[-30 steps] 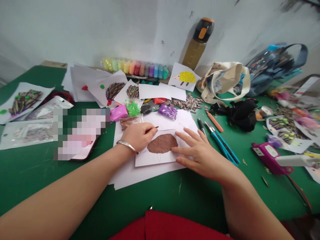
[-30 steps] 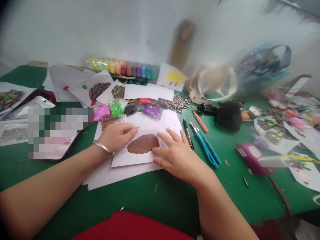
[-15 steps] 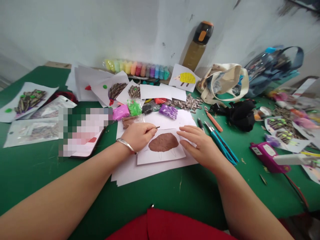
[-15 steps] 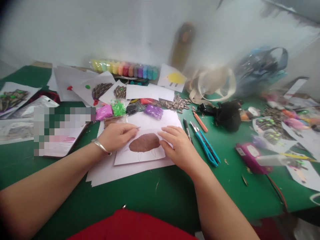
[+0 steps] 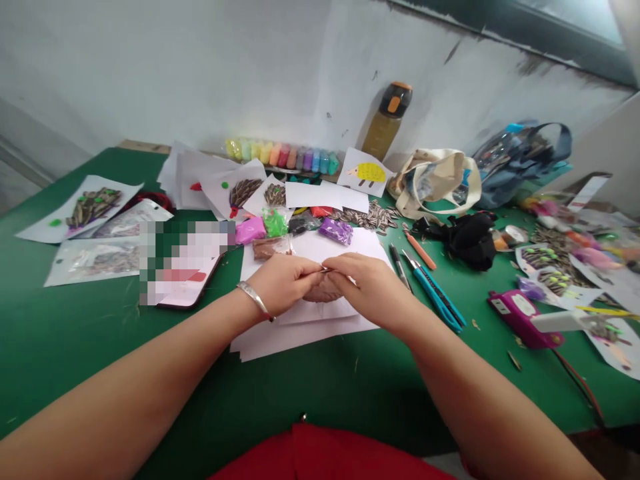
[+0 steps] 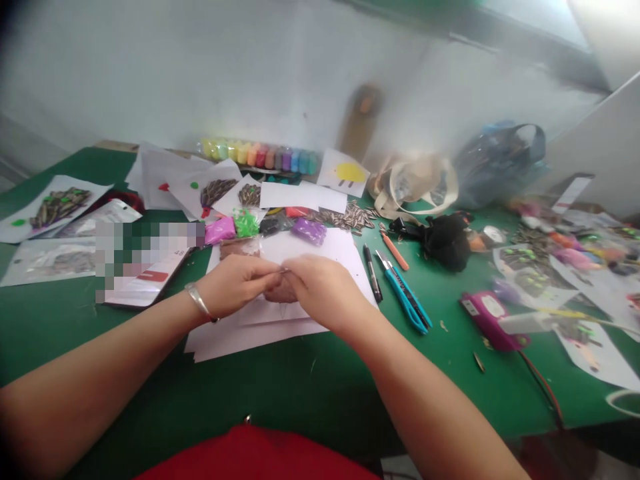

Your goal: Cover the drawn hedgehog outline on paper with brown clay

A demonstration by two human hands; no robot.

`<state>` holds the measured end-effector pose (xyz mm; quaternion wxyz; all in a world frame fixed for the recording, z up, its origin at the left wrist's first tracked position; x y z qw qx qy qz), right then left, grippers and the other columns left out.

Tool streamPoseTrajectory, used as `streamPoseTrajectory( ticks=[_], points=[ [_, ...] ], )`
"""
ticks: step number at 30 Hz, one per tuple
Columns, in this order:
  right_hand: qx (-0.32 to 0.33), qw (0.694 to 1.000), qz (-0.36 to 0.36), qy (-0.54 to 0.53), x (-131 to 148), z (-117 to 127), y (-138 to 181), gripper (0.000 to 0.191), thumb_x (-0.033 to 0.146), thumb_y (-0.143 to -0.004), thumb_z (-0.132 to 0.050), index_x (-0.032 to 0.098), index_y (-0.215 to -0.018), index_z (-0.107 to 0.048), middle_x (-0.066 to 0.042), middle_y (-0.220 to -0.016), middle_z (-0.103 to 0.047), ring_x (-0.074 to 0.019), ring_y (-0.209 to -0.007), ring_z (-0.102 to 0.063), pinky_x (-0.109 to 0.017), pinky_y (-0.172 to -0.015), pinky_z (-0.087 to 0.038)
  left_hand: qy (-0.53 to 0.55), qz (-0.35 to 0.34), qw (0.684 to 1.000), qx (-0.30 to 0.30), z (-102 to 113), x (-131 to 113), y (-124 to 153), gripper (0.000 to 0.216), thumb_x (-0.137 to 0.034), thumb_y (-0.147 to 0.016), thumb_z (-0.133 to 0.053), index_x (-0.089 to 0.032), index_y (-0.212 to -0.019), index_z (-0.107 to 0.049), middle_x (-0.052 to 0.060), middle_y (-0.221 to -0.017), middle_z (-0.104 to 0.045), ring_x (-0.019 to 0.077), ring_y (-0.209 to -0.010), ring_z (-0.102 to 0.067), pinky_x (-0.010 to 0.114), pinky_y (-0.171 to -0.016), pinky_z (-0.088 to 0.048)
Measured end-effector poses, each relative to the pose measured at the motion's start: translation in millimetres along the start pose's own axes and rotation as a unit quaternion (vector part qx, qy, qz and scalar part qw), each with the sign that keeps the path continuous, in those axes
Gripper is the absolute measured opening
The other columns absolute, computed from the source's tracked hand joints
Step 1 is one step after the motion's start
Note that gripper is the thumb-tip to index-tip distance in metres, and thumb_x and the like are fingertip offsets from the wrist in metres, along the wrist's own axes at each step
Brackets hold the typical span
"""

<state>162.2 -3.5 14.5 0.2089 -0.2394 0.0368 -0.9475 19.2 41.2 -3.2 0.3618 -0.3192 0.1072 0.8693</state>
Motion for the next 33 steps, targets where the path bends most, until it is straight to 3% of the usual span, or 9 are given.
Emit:
streamPoseTrajectory(
  ticks=[3, 7, 11, 16, 20, 24, 27, 33],
  points=[
    [0.000, 1.000, -0.005, -0.009, 0, -6, -8, 0.024, 0.021, -0.094, -0.043, 0.021, -0.090, -0.066, -0.002, -0.079, -0.066, -0.0155, -0.075, -0.060, -0.027, -0.068, -0.042, 0.012, 0.025, 1.000, 0.000, 3, 0, 1, 0.031, -0.027, -0.086, -0.047, -0.017, -0.058, -0.055, -0.003, -0.057, -0.059, 0.0114, -0.058, -0.053, 0.023, -0.056, -0.033],
    [-0.054, 0.997, -0.012, -0.053, -9, -5, -8, 0.021, 0.021, -0.093, -0.045, 0.022, -0.095, -0.067, -0.002, -0.090, -0.070, -0.0163, -0.082, -0.062, -0.027, -0.074, -0.043, 0.007, 0.049, 0.999, -0.024, 11, -2, -1, 0.028, -0.026, -0.087, -0.049, -0.017, -0.064, -0.064, -0.003, -0.061, -0.064, 0.0122, -0.062, -0.057, 0.023, -0.057, -0.036],
    [-0.089, 0.990, -0.063, -0.084, -26, -4, -1, 0.021, 0.019, -0.091, -0.048, 0.023, -0.101, -0.066, -0.001, -0.094, -0.072, -0.0166, -0.086, -0.064, -0.027, -0.076, -0.044, -0.026, 0.043, 0.997, -0.065, 17, -1, 0, 0.027, -0.026, -0.090, -0.049, -0.019, -0.074, -0.069, -0.002, -0.071, -0.070, 0.0137, -0.068, -0.062, 0.024, -0.062, -0.040],
    [-0.011, 0.995, -0.059, -0.085, -27, -12, 3, 0.020, 0.018, -0.090, -0.049, 0.024, -0.098, -0.067, 0.000, -0.094, -0.072, -0.0164, -0.084, -0.064, -0.027, -0.074, -0.045, -0.166, 0.013, 0.983, -0.070, -1, 16, 6, 0.023, -0.023, -0.091, -0.048, -0.017, -0.095, -0.071, 0.005, -0.094, -0.073, 0.0219, -0.089, -0.066, 0.032, -0.078, -0.046],
    [0.013, 0.995, -0.023, -0.096, -19, -14, 3, 0.022, 0.017, -0.092, -0.048, 0.024, -0.099, -0.067, 0.000, -0.099, -0.071, -0.0159, -0.088, -0.064, -0.027, -0.076, -0.046, -0.174, -0.031, 0.982, -0.070, -9, 25, 7, 0.025, -0.023, -0.093, -0.047, -0.016, -0.106, -0.067, 0.007, -0.102, -0.072, 0.0231, -0.095, -0.065, 0.035, -0.085, -0.047],
    [0.035, 0.990, 0.012, -0.139, -11, -15, 3, 0.028, 0.010, -0.091, -0.045, 0.024, -0.100, -0.067, 0.000, -0.100, -0.071, -0.0142, -0.091, -0.064, -0.027, -0.082, -0.048, -0.149, -0.047, 0.984, -0.082, -4, 26, 5, 0.024, -0.022, -0.094, -0.047, -0.013, -0.107, -0.065, 0.008, -0.103, -0.071, 0.0226, -0.096, -0.063, 0.035, -0.087, -0.046],
    [0.070, 0.984, 0.044, -0.157, -6, -19, 3, 0.030, 0.008, -0.092, -0.043, 0.023, -0.101, -0.067, -0.001, -0.099, -0.070, -0.0143, -0.093, -0.062, -0.028, -0.086, -0.048, -0.144, -0.065, 0.987, -0.042, -6, 24, 3, 0.022, -0.021, -0.094, -0.045, -0.013, -0.097, -0.065, 0.008, -0.095, -0.068, 0.0219, -0.092, -0.060, 0.035, -0.086, -0.045],
    [0.020, 0.998, 0.023, -0.047, -14, -18, 4, 0.024, 0.014, -0.092, -0.046, 0.019, -0.098, -0.069, -0.008, -0.090, -0.064, -0.0185, -0.084, -0.060, -0.033, -0.078, -0.050, -0.165, -0.103, 0.981, 0.000, -12, 28, -2, 0.024, -0.022, -0.093, -0.043, -0.015, -0.082, -0.064, 0.009, -0.094, -0.061, 0.0219, -0.087, -0.055, 0.036, -0.081, -0.043]
  ],
)
Point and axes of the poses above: each hand's wrist, its own y-axis away from the middle knuckle, its own z-axis out of the back of the hand, x = y × z, the point moved 4 cm from there along -y, towards the middle knuckle
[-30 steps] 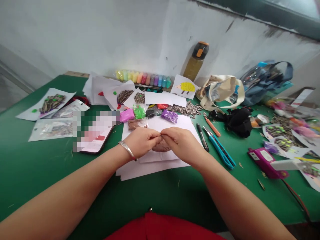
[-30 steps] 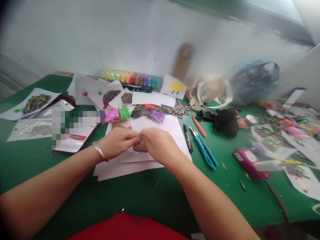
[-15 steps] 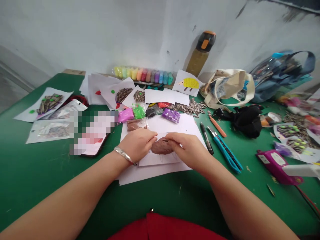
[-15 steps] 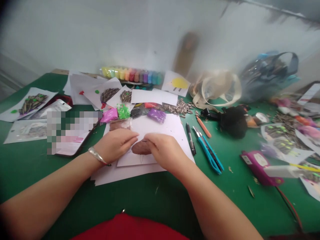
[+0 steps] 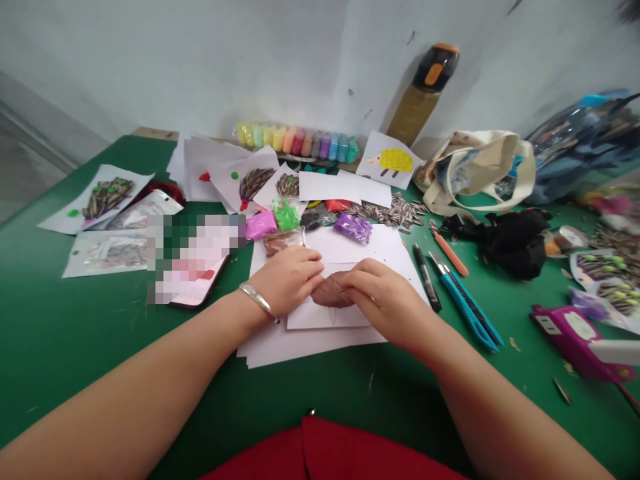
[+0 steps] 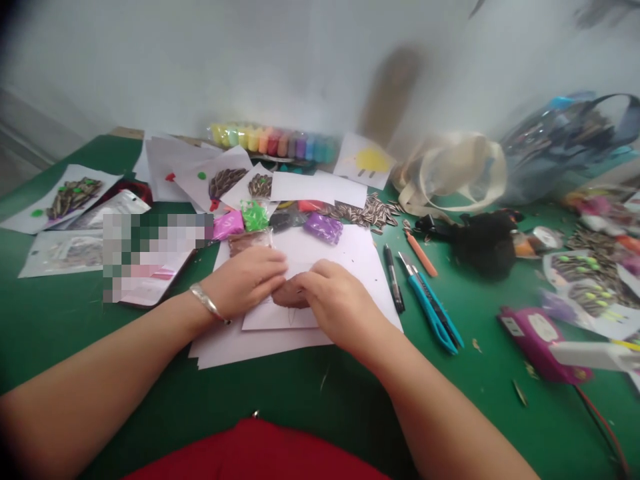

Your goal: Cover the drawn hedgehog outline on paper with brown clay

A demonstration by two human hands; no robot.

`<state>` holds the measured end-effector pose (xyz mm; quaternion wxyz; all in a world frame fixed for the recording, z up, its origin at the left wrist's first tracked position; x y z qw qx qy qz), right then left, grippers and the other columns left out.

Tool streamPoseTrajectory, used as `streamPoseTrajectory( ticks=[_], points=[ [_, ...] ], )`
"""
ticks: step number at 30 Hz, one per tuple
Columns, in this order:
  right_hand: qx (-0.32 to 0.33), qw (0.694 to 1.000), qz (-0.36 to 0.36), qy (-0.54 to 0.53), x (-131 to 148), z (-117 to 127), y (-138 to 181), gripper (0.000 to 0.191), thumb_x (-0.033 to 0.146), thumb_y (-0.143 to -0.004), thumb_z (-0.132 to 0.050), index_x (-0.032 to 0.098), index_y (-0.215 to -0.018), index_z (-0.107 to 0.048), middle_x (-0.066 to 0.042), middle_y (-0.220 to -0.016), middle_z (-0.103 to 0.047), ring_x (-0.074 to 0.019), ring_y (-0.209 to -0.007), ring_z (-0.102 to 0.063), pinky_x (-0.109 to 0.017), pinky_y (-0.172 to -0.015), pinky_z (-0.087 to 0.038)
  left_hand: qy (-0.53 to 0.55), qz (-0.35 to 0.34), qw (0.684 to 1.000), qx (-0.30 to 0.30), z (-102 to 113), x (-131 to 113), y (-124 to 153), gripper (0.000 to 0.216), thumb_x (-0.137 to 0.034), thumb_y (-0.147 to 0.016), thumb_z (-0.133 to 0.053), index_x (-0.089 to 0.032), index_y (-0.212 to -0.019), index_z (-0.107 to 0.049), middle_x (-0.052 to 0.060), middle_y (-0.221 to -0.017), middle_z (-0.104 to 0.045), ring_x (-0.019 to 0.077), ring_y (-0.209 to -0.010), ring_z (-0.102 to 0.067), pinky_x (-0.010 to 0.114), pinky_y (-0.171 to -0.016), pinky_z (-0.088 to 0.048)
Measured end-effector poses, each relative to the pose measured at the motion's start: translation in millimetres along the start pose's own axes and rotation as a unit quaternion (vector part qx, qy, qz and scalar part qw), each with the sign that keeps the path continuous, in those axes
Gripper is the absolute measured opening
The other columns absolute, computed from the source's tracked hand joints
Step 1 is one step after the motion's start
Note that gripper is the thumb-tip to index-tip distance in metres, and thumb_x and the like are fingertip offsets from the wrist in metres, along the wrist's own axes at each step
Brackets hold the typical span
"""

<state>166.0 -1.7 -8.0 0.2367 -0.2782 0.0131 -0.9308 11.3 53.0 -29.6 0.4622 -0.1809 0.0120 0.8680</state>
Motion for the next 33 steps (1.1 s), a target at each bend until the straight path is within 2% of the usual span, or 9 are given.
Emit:
streamPoseTrajectory(
  ticks=[3, 6, 12, 18, 22, 26, 33],
  points=[
    [0.011, 1.000, 0.017, -0.011, 2, 0, 0, 0.026, 0.012, -0.092, -0.045, 0.021, -0.099, -0.069, -0.006, -0.090, -0.067, -0.0174, -0.085, -0.062, -0.032, -0.080, -0.050, -0.003, -0.009, 1.000, -0.004, -1, 2, 0, 0.023, -0.021, -0.092, -0.043, -0.015, -0.082, -0.063, 0.010, -0.095, -0.061, 0.0225, -0.087, -0.053, 0.037, -0.081, -0.042],
    [0.037, 0.997, 0.047, -0.052, 8, -5, 1, 0.033, 0.007, -0.092, -0.043, 0.023, -0.106, -0.068, -0.003, -0.099, -0.070, -0.0157, -0.094, -0.063, -0.031, -0.087, -0.049, -0.006, -0.012, 1.000, -0.007, -1, 2, 0, 0.023, -0.021, -0.092, -0.043, -0.015, -0.085, -0.063, 0.010, -0.095, -0.061, 0.0225, -0.089, -0.053, 0.037, -0.084, -0.042],
    [0.046, 0.995, 0.074, -0.044, 9, -16, 3, 0.031, 0.008, -0.091, -0.045, 0.021, -0.109, -0.067, -0.004, -0.114, -0.069, -0.0176, -0.107, -0.060, -0.033, -0.095, -0.047, 0.001, -0.012, 1.000, -0.004, -2, 3, 0, 0.024, -0.019, -0.093, -0.042, -0.014, -0.090, -0.065, 0.011, -0.099, -0.061, 0.0221, -0.091, -0.053, 0.037, -0.085, -0.042],
    [0.047, 0.996, 0.070, -0.032, 11, -17, 5, 0.034, 0.004, -0.088, -0.046, 0.020, -0.111, -0.064, -0.004, -0.115, -0.067, -0.0180, -0.109, -0.058, -0.034, -0.098, -0.045, 0.007, -0.012, 1.000, -0.023, -6, 6, 1, 0.025, -0.019, -0.094, -0.042, -0.013, -0.096, -0.066, 0.011, -0.102, -0.062, 0.0223, -0.095, -0.054, 0.038, -0.088, -0.042],
    [0.051, 0.996, 0.067, 0.003, 12, -21, 6, 0.031, 0.006, -0.087, -0.047, 0.020, -0.110, -0.064, -0.007, -0.113, -0.067, -0.0216, -0.110, -0.057, -0.038, -0.095, -0.045, 0.003, -0.011, 1.000, -0.024, -6, 5, 1, 0.023, -0.018, -0.093, -0.043, -0.014, -0.094, -0.065, 0.010, -0.100, -0.062, 0.0216, -0.093, -0.054, 0.038, -0.087, -0.042],
    [0.041, 0.997, 0.056, 0.016, 12, -24, 5, 0.031, 0.004, -0.086, -0.046, 0.021, -0.106, -0.064, -0.005, -0.110, -0.068, -0.0209, -0.105, -0.058, -0.038, -0.093, -0.045, 0.004, -0.010, 1.000, -0.028, -5, 4, 1, 0.022, -0.017, -0.092, -0.043, -0.015, -0.091, -0.065, 0.010, -0.100, -0.062, 0.0218, -0.092, -0.054, 0.038, -0.087, -0.043],
    [0.031, 0.997, 0.047, 0.053, 17, -24, 5, 0.026, 0.010, -0.089, -0.047, 0.021, -0.105, -0.065, -0.009, -0.104, -0.068, -0.0237, -0.104, -0.058, -0.040, -0.090, -0.045, -0.005, -0.013, 0.999, -0.031, -6, 4, 1, 0.022, -0.017, -0.092, -0.043, -0.015, -0.093, -0.065, 0.010, -0.100, -0.062, 0.0212, -0.092, -0.054, 0.038, -0.087, -0.043]
  ],
)
Point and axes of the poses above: each hand's wrist, its own y-axis away from the middle knuckle, its own z-axis out of the back of the hand, x = y × z, the point moved 4 cm from there along -y, towards the middle knuckle
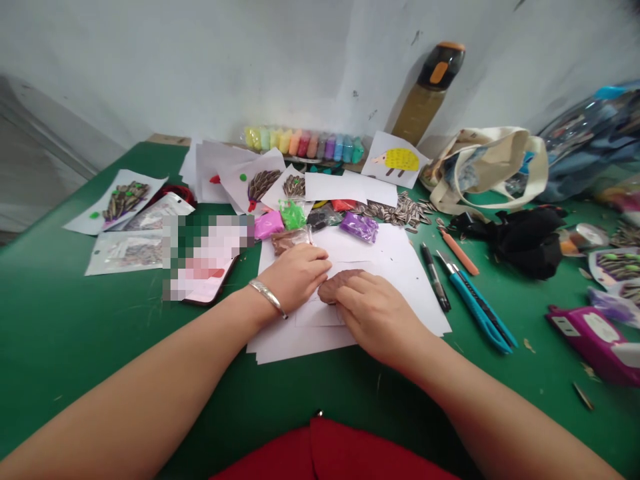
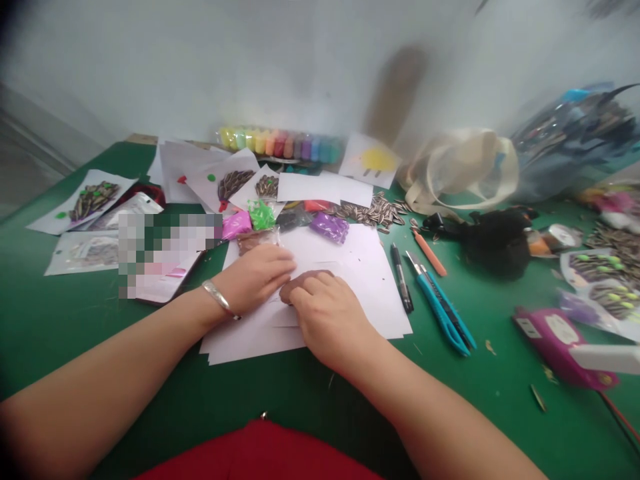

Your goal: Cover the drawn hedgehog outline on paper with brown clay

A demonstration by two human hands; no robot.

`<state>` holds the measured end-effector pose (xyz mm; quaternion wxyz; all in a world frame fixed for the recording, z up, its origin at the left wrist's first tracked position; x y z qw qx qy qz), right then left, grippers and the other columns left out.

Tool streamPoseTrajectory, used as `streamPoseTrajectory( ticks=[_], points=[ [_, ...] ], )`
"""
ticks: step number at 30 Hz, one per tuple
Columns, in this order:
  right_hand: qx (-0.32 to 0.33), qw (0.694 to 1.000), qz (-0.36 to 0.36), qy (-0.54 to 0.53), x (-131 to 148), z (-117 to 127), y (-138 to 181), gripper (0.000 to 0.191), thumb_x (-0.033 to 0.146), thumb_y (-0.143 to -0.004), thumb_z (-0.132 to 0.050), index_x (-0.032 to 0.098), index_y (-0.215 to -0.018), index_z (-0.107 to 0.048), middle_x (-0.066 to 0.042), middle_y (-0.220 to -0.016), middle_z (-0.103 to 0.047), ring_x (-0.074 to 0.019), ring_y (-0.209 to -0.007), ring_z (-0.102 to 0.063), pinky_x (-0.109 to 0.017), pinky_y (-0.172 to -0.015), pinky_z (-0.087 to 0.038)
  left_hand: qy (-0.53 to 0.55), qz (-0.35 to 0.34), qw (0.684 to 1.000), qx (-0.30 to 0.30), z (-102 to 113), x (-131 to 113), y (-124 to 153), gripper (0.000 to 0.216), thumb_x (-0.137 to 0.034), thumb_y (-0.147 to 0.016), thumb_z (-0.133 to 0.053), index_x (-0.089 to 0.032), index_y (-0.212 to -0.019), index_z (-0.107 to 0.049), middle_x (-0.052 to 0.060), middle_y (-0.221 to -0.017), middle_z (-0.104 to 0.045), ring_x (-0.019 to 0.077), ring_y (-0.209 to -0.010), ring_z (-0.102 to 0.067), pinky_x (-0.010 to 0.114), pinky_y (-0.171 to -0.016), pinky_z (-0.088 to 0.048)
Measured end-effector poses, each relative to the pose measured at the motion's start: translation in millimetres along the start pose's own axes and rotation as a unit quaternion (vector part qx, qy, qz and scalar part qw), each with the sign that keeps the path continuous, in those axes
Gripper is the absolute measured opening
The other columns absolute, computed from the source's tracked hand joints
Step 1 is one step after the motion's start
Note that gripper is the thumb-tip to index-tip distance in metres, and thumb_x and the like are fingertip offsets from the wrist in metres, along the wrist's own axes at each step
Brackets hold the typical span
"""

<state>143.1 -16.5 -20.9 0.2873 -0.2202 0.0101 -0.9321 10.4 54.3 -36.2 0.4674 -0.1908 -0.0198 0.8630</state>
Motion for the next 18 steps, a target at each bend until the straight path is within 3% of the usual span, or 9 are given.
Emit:
streamPoseTrajectory(
  ticks=[18],
  points=[
    [-0.013, 0.998, 0.011, -0.062, -7, 11, -3, 0.032, 0.005, -0.088, -0.046, 0.023, -0.103, -0.067, -0.002, -0.110, -0.071, -0.0180, -0.103, -0.061, -0.036, -0.093, -0.044, -0.013, -0.022, 1.000, -0.007, 0, 0, -1, 0.025, -0.018, -0.095, -0.040, -0.014, -0.093, -0.065, 0.011, -0.097, -0.062, 0.0227, -0.092, -0.055, 0.038, -0.086, -0.043]
  ],
)
Point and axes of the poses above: each hand's wrist, its own y-axis away from the middle knuckle, its own z-axis out of the back of the hand, x = y × z, the point moved 4 cm from there along -y, towards the middle knuckle
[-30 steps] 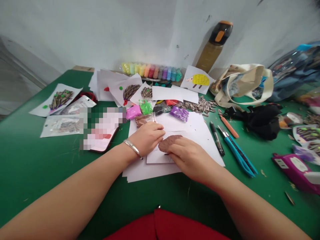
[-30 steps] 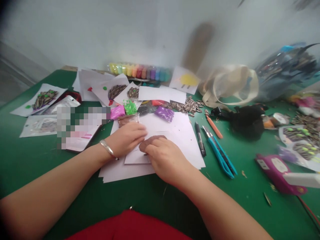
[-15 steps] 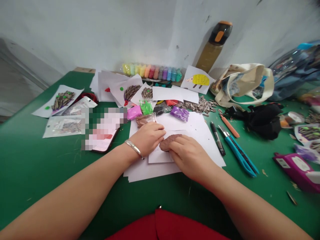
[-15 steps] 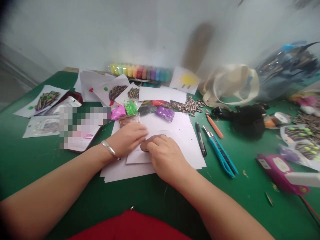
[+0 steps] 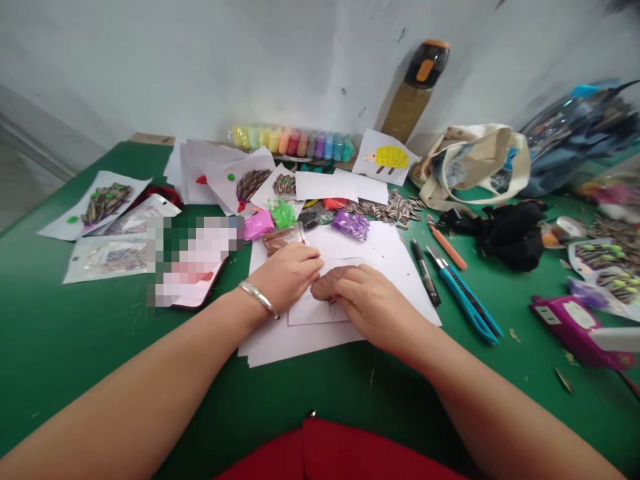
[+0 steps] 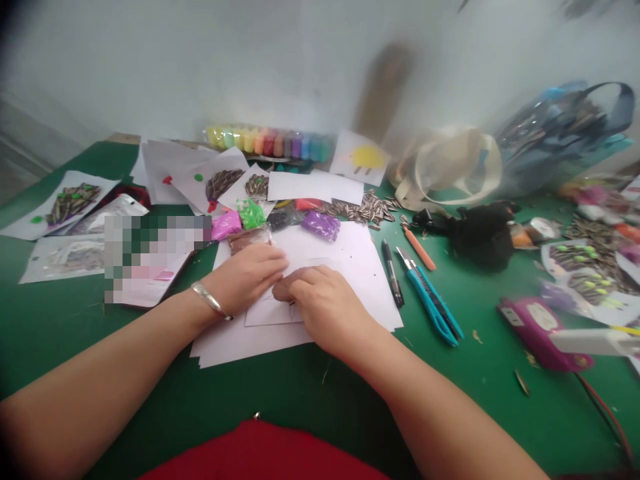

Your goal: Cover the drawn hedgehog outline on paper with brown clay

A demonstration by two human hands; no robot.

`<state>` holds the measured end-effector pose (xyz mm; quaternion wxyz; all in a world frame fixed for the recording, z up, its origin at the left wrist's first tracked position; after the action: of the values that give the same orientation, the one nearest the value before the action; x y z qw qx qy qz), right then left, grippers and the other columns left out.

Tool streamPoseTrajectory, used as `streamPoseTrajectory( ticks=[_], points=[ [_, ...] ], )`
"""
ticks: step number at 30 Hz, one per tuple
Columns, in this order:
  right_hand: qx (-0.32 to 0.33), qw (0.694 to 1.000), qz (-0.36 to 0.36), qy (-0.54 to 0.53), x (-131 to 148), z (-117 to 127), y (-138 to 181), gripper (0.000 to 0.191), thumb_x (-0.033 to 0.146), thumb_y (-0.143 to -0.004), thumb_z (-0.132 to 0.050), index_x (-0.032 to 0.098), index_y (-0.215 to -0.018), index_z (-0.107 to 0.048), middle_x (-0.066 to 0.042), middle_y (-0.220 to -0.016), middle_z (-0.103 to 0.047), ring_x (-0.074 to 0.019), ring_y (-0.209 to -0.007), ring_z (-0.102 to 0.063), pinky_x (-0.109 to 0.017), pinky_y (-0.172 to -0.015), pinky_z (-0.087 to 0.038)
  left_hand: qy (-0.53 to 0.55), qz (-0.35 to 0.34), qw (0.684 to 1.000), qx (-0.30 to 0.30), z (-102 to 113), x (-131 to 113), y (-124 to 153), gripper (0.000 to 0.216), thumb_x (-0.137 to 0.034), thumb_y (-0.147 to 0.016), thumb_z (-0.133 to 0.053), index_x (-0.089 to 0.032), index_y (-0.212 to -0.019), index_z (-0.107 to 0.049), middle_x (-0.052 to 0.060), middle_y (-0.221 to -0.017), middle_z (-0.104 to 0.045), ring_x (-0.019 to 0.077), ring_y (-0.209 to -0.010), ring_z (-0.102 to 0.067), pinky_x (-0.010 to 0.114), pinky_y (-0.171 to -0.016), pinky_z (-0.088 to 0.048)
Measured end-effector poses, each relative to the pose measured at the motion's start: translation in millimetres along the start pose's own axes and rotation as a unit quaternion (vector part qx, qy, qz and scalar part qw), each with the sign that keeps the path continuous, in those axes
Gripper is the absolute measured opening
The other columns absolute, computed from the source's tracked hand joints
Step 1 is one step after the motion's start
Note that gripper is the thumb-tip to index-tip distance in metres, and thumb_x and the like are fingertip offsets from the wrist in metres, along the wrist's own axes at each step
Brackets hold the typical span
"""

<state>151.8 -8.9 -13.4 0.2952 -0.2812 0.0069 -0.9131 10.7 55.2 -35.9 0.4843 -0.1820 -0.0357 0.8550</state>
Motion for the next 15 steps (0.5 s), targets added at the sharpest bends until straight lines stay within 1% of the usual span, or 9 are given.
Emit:
streamPoseTrajectory(
  ticks=[3, 6, 10, 15],
  points=[
    [-0.011, 1.000, -0.023, 0.001, -4, 9, -1, 0.032, 0.004, -0.089, -0.046, 0.023, -0.101, -0.068, 0.000, -0.106, -0.072, -0.0172, -0.097, -0.063, -0.035, -0.090, -0.044, -0.008, -0.001, 1.000, 0.004, 0, 1, 0, 0.025, -0.018, -0.095, -0.040, -0.014, -0.092, -0.064, 0.011, -0.098, -0.062, 0.0220, -0.091, -0.054, 0.038, -0.086, -0.043],
    [-0.016, 1.000, -0.015, -0.007, -4, 15, -1, 0.032, 0.004, -0.086, -0.047, 0.023, -0.096, -0.071, 0.001, -0.101, -0.073, -0.0172, -0.095, -0.064, -0.033, -0.087, -0.046, -0.012, -0.003, 1.000, 0.007, -1, 2, 0, 0.023, -0.018, -0.095, -0.041, -0.014, -0.092, -0.064, 0.011, -0.100, -0.062, 0.0217, -0.091, -0.054, 0.037, -0.086, -0.043],
    [0.002, 1.000, 0.004, -0.030, -6, 13, -3, 0.036, 0.000, -0.081, -0.045, 0.022, -0.089, -0.073, 0.001, -0.101, -0.074, -0.0162, -0.097, -0.065, -0.030, -0.089, -0.048, -0.012, -0.002, 1.000, 0.012, -1, 2, 0, 0.023, -0.015, -0.094, -0.041, -0.014, -0.092, -0.063, 0.011, -0.100, -0.062, 0.0210, -0.090, -0.053, 0.036, -0.085, -0.043],
    [-0.001, 0.999, 0.000, -0.046, -7, 10, -3, 0.036, 0.000, -0.081, -0.045, 0.021, -0.094, -0.072, 0.002, -0.102, -0.073, -0.0135, -0.099, -0.065, -0.028, -0.091, -0.048, -0.004, -0.003, 1.000, 0.009, -1, 1, 0, 0.021, -0.014, -0.093, -0.042, -0.014, -0.090, -0.063, 0.010, -0.095, -0.061, 0.0208, -0.089, -0.054, 0.035, -0.084, -0.043]
  ],
)
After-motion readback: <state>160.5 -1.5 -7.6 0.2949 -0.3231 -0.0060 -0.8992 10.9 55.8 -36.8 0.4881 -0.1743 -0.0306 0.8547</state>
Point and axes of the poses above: each hand's wrist, its own y-axis away from the middle knuckle, its own z-axis out of the back of the hand, x = y × z, the point moved 4 cm from there along -y, towards the middle knuckle
